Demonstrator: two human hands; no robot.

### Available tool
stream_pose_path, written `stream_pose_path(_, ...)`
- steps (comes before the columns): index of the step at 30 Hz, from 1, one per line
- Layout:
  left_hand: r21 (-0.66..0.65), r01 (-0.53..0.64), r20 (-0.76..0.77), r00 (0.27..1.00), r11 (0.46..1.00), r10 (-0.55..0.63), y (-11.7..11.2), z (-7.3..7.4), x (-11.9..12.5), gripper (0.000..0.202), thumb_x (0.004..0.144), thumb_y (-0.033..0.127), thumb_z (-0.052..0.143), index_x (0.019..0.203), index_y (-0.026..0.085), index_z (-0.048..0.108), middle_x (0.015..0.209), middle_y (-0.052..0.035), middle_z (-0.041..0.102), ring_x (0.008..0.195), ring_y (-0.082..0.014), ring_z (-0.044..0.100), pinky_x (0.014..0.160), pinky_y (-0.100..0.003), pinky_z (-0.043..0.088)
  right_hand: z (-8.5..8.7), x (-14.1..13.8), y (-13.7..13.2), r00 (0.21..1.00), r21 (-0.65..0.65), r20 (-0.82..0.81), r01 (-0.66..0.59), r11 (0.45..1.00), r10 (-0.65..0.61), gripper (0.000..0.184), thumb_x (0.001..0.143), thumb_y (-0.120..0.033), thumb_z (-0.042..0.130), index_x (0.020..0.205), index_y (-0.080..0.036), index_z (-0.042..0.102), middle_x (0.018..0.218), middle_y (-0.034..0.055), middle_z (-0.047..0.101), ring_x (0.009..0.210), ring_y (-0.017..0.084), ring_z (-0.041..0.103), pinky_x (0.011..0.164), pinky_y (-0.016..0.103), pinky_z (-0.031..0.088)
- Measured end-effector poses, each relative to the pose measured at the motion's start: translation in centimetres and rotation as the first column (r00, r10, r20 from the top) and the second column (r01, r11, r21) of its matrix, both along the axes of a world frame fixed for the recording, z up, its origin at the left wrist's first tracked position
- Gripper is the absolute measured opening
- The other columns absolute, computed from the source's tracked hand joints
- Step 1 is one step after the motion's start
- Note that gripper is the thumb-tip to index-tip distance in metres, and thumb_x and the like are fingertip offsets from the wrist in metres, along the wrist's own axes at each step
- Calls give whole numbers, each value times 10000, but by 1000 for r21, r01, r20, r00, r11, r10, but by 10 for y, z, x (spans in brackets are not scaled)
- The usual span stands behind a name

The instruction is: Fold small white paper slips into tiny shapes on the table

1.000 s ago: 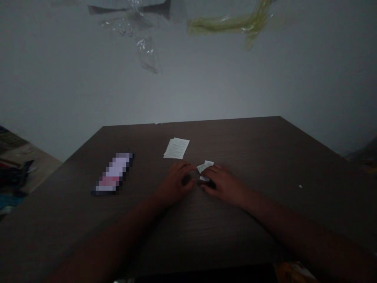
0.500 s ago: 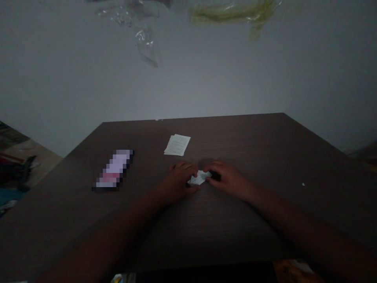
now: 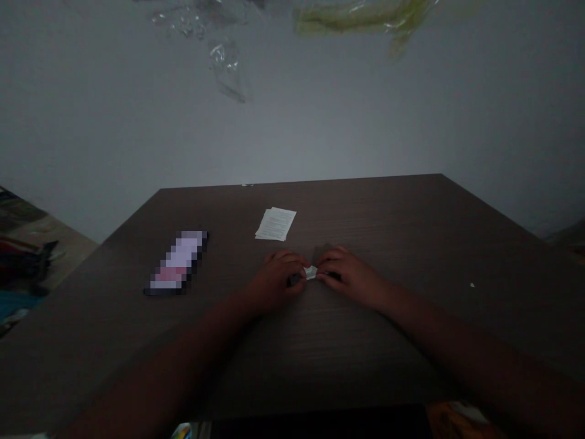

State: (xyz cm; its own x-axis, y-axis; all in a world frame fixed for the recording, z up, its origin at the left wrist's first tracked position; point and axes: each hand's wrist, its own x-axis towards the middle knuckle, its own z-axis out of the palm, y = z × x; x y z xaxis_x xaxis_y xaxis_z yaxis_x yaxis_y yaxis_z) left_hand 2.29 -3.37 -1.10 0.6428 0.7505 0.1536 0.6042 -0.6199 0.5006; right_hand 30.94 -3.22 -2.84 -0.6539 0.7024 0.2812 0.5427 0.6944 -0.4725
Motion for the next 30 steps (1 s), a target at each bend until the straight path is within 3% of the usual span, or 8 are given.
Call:
stream_pose_path(8, -81, -21, 9, 1000, 996, 22, 6, 4, -4, 91, 1102, 246, 808, 1026, 279, 846, 1464, -58, 917, 1479, -346, 789, 1372, -600, 530, -7, 3, 8, 988, -53, -75, 135, 989, -139, 115, 1177, -304, 832, 1084, -255, 877, 1135, 95, 847, 1150, 312, 798, 1100, 513, 647)
stream_pose_path(12, -65, -55, -1, 998, 996, 55, 5, 2, 0, 94, 1118, 261, 801, 1189, 267, 863, 1438, -88, 916, 1448, -357, 797, 1359, -632, 534, -7, -2, 3, 947, 2, -132, 295, 956, -292, 40, 1126, -264, 841, 1094, -257, 818, 1172, 104, 816, 1174, 329, 782, 1089, 515, 654)
stream_pose_path(14, -50, -90, 6, 996, 995, 91, 4, -1, 2, 173, 1116, 253, 808, 1280, 261, 860, 1434, -101, 913, 1447, -364, 794, 1361, -647, 535, -5, -7, -4, 941, 89, -161, 313, 946, -297, 61, 1119, -207, 797, 1152, -255, 814, 1254, 132, 809, 1261, 357, 770, 1129, 543, 654)
stream_pose_path(17, -47, -141, 27, 990, 989, 142, 4, -6, 4, 218, 1094, 231, 841, 1308, 264, 855, 1434, -105, 908, 1463, -372, 794, 1365, -659, 549, -2, -15, -18, 986, 149, -92, 155, 977, -142, 218, 1158, -126, 677, 1217, -264, 836, 1246, 129, 821, 1221, 342, 775, 1122, 542, 674)
stream_pose_path(20, -53, -159, 37, 986, 986, 161, 6, -5, 2, 229, 1074, 207, 854, 1297, 255, 853, 1422, -109, 912, 1453, -375, 804, 1348, -649, 580, -2, -21, -28, 1000, 134, -4, 27, 991, -27, 373, 1157, -87, 660, 1409, -286, 850, 1373, 136, 838, 1287, 346, 783, 1151, 558, 691)
stream_pose_path(26, -124, -86, 65, 993, 989, 95, 11, 12, -10, 261, 1134, 197, 694, 1327, 248, 862, 1398, -70, 919, 1336, -304, 861, 1245, -480, 672, -1, -21, -29, 998, 137, 61, -29, 990, 21, 400, 1156, -132, 715, 1519, -249, 835, 1493, 166, 833, 1384, 374, 782, 1224, 623, 683)
stream_pose_path(30, -160, -40, 89, 995, 986, 55, 14, 15, -14, 290, 1118, 184, 684, 1344, 232, 861, 1403, -89, 910, 1342, -305, 855, 1249, -494, 669, -1, -17, -27, 995, 135, 84, -56, 989, 45, 448, 1155, -145, 749, 1569, -291, 835, 1564, 160, 820, 1464, 373, 762, 1281, 641, 646)
